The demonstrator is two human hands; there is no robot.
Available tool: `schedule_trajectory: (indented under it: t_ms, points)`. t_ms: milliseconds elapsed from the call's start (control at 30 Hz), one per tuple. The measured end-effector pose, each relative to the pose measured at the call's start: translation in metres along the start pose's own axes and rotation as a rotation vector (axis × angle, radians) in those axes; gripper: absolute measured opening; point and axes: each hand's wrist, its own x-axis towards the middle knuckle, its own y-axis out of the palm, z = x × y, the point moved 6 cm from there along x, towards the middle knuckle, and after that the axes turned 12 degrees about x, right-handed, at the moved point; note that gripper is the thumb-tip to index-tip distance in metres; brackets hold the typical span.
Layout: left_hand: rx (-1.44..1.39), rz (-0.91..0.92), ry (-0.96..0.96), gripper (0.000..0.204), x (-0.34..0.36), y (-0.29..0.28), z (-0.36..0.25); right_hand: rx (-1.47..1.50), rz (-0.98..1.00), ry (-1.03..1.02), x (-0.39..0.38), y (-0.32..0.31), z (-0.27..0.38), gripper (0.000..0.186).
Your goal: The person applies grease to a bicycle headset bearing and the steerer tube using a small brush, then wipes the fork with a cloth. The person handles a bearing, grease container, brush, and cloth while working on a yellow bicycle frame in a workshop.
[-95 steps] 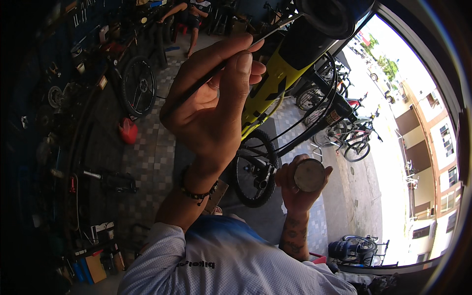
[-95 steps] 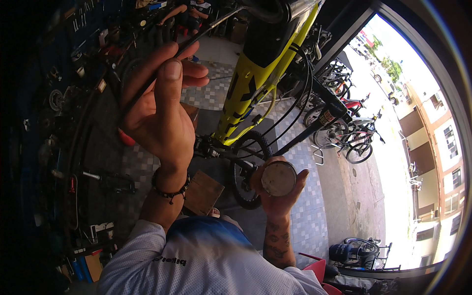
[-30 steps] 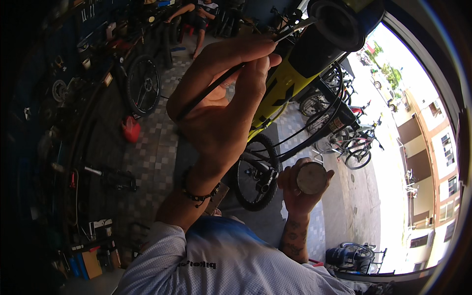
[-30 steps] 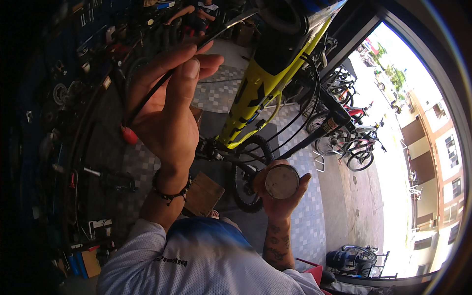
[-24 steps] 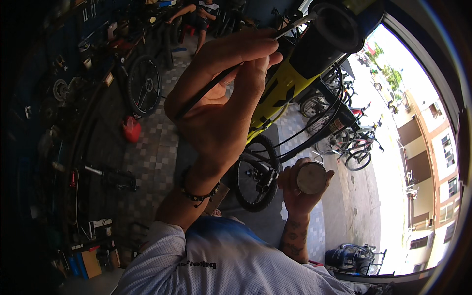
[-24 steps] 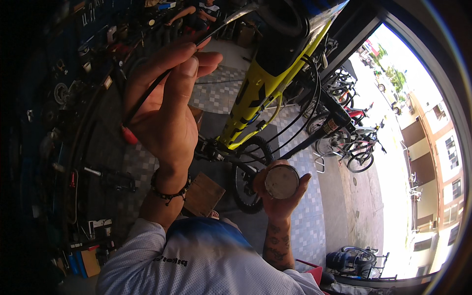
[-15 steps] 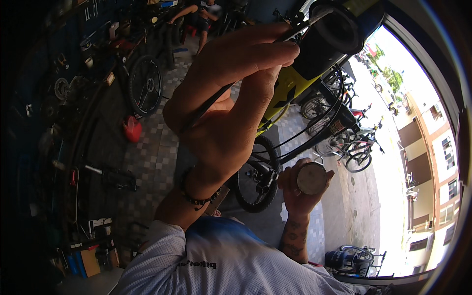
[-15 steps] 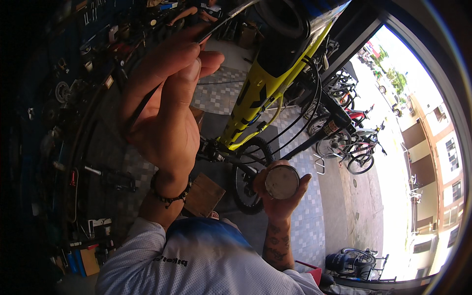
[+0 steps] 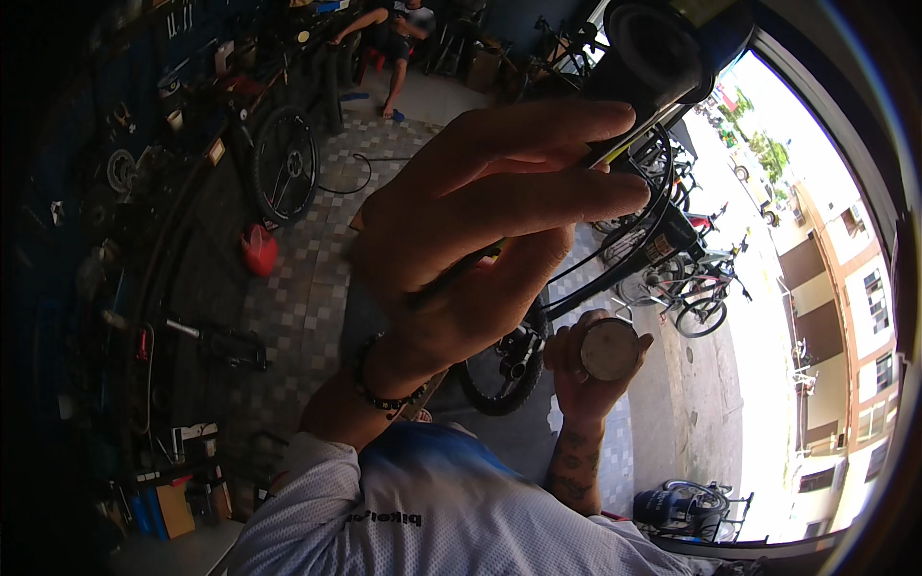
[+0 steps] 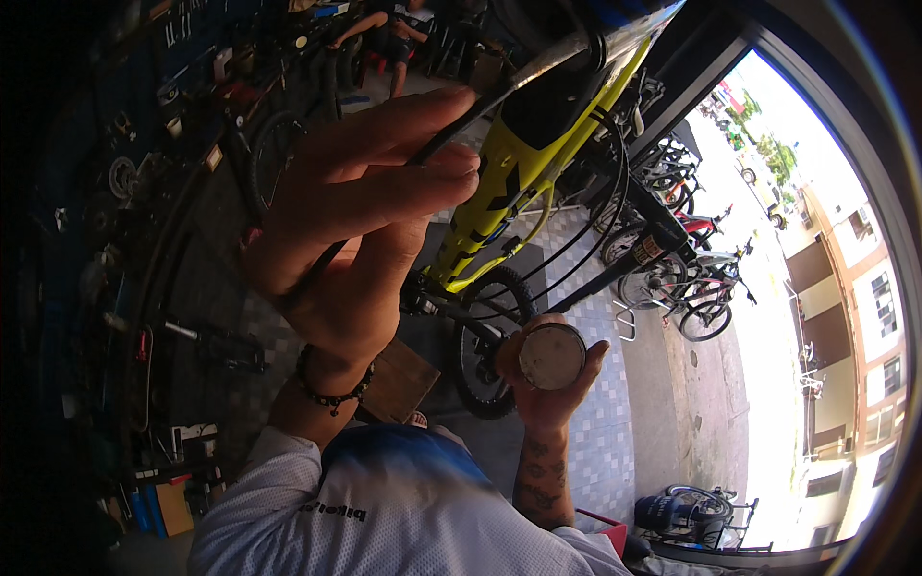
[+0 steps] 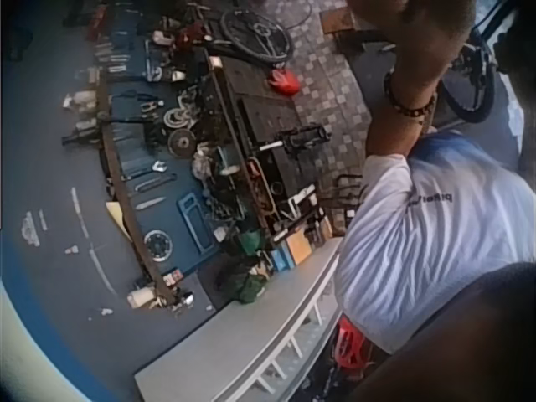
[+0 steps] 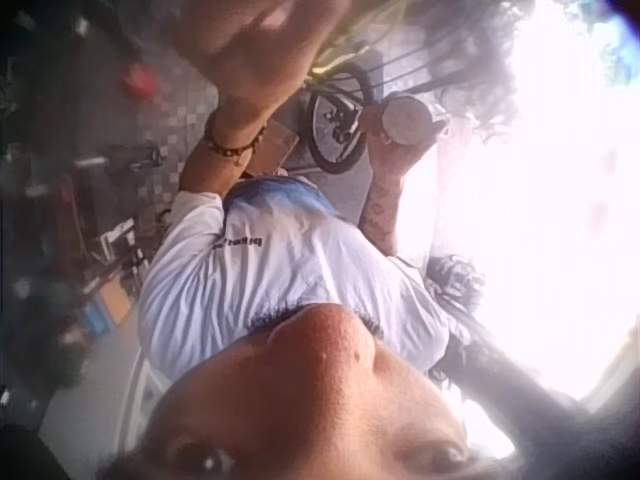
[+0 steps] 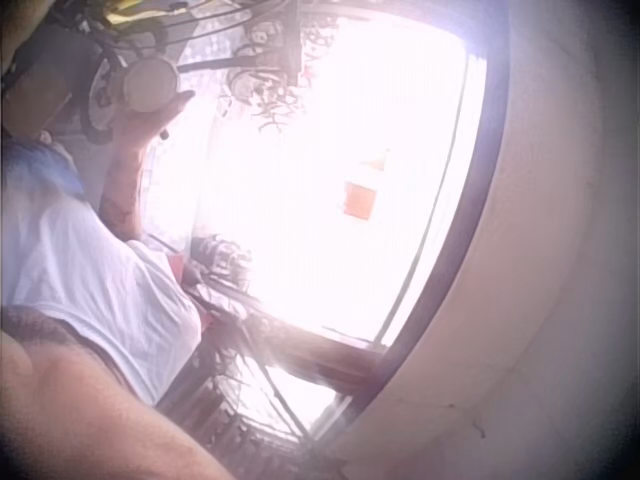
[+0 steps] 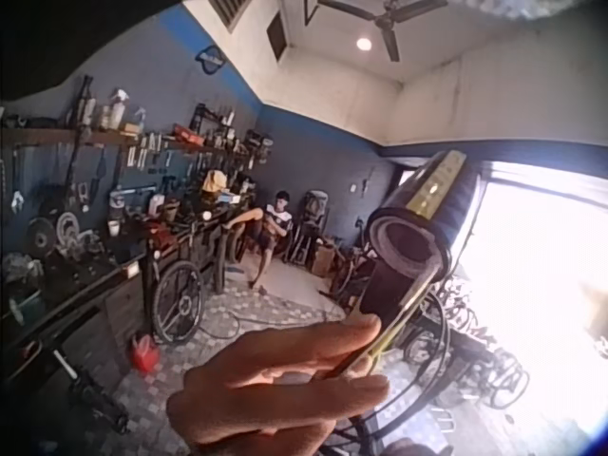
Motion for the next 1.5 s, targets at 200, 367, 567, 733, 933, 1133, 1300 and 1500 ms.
schedule_trajectory:
  t_ms: [200, 367, 567, 733, 933, 1133, 1300, 1500]
  points:
    - [-0.05, 0.027, -0.006, 0.015, -0.007, 0.003, 0.01, -0.004, 0.001, 0.005, 0.001, -0.004, -0.003, 0.082]
    - [0.033, 0.056, -0.05, 0.017, -0.011, -0.006, 0.008, 0.03, 0.091, 0.049, 0.004, -0.014, -0.005, 0.084]
    - [0.249, -0.005, 0.128, 0.038, 0.025, -0.04, -0.008, 0.159, 0.105, 0.078, 0.008, -0.026, -0.008, 0.083]
    - [0.429, 0.292, 0.186, 0.037, 0.081, -0.011, 0.005, 0.063, 0.004, 0.057, 0.005, -0.037, 0.001, 0.083]
    - [0.671, 0.58, 0.478, 0.083, 0.141, 0.023, 0.003, 0.08, -0.129, 0.029, 0.006, -0.051, 0.014, 0.082]
    - [0.728, 0.472, 0.744, 0.078, 0.163, 0.041, 0.001, 0.1, 0.027, 0.024, 0.017, -0.043, 0.012, 0.081]
    - [0.549, 0.635, 0.514, 0.075, 0.167, 0.032, 0.0, 0.068, -0.005, 0.015, 0.023, -0.037, 0.012, 0.077]
    - [0.621, 0.57, 0.565, 0.071, 0.167, 0.024, -0.006, 0.076, 0.043, 0.04, 0.032, -0.034, 0.013, 0.077]
